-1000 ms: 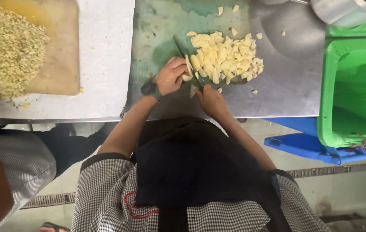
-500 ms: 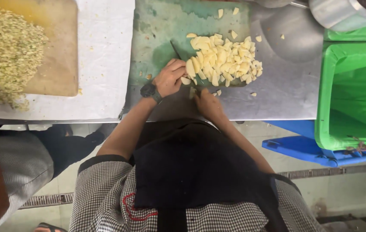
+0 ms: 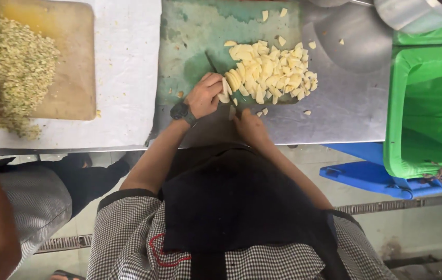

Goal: The recorder is chopping peeled potatoes into small chunks on a green cutting board.

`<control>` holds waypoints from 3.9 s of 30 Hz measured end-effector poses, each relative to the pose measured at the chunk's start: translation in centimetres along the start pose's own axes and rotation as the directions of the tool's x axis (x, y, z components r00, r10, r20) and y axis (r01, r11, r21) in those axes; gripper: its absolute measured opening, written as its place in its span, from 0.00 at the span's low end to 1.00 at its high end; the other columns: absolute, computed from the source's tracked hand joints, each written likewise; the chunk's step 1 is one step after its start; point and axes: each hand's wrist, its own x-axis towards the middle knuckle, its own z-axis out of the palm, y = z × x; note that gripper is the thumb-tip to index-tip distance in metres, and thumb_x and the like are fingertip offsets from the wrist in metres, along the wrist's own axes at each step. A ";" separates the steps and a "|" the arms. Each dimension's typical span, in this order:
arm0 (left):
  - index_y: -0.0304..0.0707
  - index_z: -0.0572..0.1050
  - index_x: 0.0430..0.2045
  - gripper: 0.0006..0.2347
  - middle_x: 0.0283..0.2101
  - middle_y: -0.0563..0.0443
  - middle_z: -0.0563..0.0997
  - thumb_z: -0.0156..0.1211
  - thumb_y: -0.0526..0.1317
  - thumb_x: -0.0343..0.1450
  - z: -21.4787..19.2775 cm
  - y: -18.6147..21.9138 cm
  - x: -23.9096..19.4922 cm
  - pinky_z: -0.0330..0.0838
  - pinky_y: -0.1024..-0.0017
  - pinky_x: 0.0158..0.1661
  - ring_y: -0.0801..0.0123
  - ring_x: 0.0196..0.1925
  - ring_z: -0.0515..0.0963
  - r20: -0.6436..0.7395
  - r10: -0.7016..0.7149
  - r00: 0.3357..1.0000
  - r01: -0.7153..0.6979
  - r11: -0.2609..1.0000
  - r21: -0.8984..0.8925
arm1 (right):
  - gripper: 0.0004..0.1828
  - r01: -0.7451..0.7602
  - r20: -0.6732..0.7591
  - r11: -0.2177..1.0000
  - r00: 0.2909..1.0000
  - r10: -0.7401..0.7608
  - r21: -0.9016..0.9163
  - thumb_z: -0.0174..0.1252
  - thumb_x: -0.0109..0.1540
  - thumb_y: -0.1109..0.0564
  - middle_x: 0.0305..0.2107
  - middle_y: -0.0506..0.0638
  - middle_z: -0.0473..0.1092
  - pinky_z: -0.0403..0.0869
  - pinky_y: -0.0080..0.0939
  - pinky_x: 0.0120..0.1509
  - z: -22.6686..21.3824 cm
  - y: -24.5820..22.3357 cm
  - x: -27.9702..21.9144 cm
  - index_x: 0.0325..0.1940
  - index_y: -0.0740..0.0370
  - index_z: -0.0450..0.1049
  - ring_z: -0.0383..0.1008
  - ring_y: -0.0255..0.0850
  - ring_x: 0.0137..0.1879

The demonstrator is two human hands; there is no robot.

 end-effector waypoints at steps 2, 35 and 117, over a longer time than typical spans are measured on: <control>0.29 0.75 0.35 0.14 0.47 0.42 0.76 0.57 0.19 0.59 -0.1 -0.1 0.2 0.73 0.59 0.50 0.46 0.50 0.75 -0.016 0.027 1.000 -0.027 0.999 0.019 | 0.23 0.125 -0.090 0.990 0.987 -0.130 -0.060 0.56 0.66 0.44 0.25 0.73 0.72 0.72 0.67 0.38 2.5 2.1 1.4 0.37 0.70 0.67 0.75 0.71 0.35; 0.36 0.74 0.39 0.17 0.46 0.41 0.76 0.74 0.32 0.60 2.6 -0.1 5.1 0.74 0.57 0.49 0.45 0.48 0.78 -0.075 -0.267 0.961 0.272 0.960 0.060 | 0.16 -0.242 0.098 0.599 0.960 0.262 0.763 0.53 0.69 0.45 0.18 0.47 0.65 0.68 0.38 0.22 -7.7 -0.8 -2.7 0.42 0.62 0.65 0.67 0.34 0.19; 0.31 0.75 0.33 0.06 0.44 0.44 0.76 0.64 0.25 0.66 0.8 0.1 1.3 0.73 0.59 0.46 0.47 0.47 0.76 -0.033 -0.012 0.999 0.012 1.000 -0.019 | 0.24 0.035 -0.093 0.988 0.994 -0.049 -0.148 0.54 0.70 0.42 0.20 0.69 0.71 0.72 0.63 0.33 -0.8 -0.9 -0.3 0.36 0.67 0.64 0.76 0.67 0.31</control>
